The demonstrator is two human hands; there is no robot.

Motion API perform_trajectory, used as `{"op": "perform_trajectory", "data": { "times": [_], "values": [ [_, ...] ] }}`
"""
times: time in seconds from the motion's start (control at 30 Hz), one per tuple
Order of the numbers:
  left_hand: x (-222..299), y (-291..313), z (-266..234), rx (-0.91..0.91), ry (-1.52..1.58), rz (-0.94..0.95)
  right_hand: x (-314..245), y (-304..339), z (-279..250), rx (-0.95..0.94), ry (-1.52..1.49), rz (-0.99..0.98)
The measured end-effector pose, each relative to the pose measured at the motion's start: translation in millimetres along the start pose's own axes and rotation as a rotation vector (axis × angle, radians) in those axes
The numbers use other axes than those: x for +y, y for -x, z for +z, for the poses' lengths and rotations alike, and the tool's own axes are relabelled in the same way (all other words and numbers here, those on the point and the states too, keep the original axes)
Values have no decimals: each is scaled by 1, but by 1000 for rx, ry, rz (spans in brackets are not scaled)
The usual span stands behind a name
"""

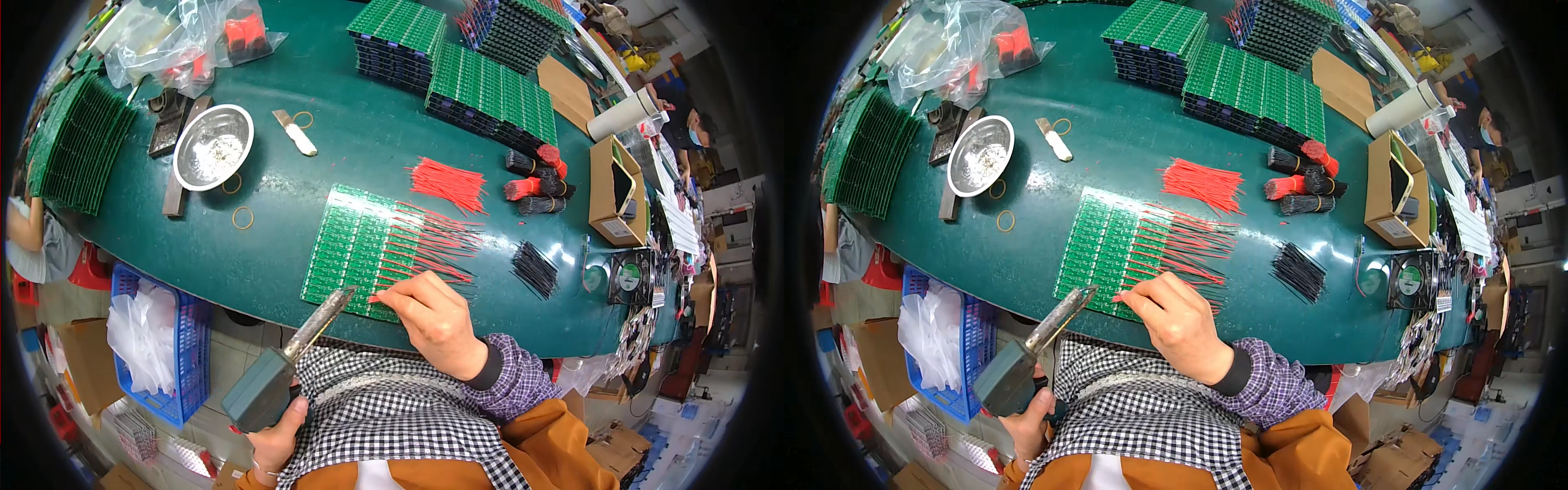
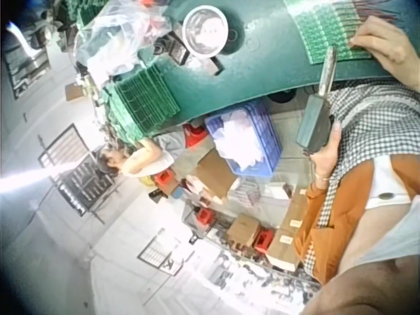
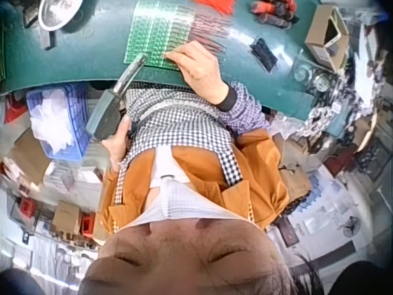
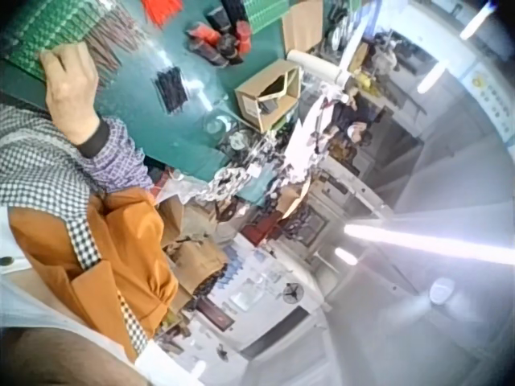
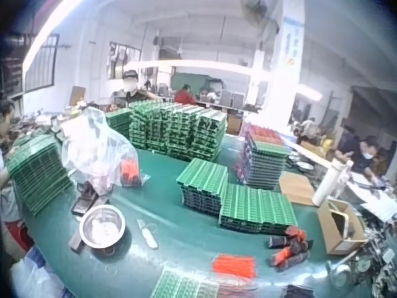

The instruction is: The person solders red wires onto a circuit board panel using a soldering tool while positioning each wire by hand.

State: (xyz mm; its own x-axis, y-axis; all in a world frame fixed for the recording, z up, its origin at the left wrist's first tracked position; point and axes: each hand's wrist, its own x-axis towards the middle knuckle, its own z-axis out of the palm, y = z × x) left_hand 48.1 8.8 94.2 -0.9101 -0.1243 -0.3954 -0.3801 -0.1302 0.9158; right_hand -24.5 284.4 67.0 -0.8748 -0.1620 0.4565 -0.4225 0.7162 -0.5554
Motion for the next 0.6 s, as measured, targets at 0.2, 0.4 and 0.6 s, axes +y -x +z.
{"op": "perform_trajectory", "data": {
  "times": [0.2,0.4,0.6],
  "values": [
    [-24,1,-25,-167,-468,143,1,4,3,-20,53,-29],
    [-7,-5,-12,-191,-555,155,-3,2,1,-27,76,-8],
    [-8,-14,-5,-185,-585,256,-3,2,-1,-45,95,-16]
  ]
}}
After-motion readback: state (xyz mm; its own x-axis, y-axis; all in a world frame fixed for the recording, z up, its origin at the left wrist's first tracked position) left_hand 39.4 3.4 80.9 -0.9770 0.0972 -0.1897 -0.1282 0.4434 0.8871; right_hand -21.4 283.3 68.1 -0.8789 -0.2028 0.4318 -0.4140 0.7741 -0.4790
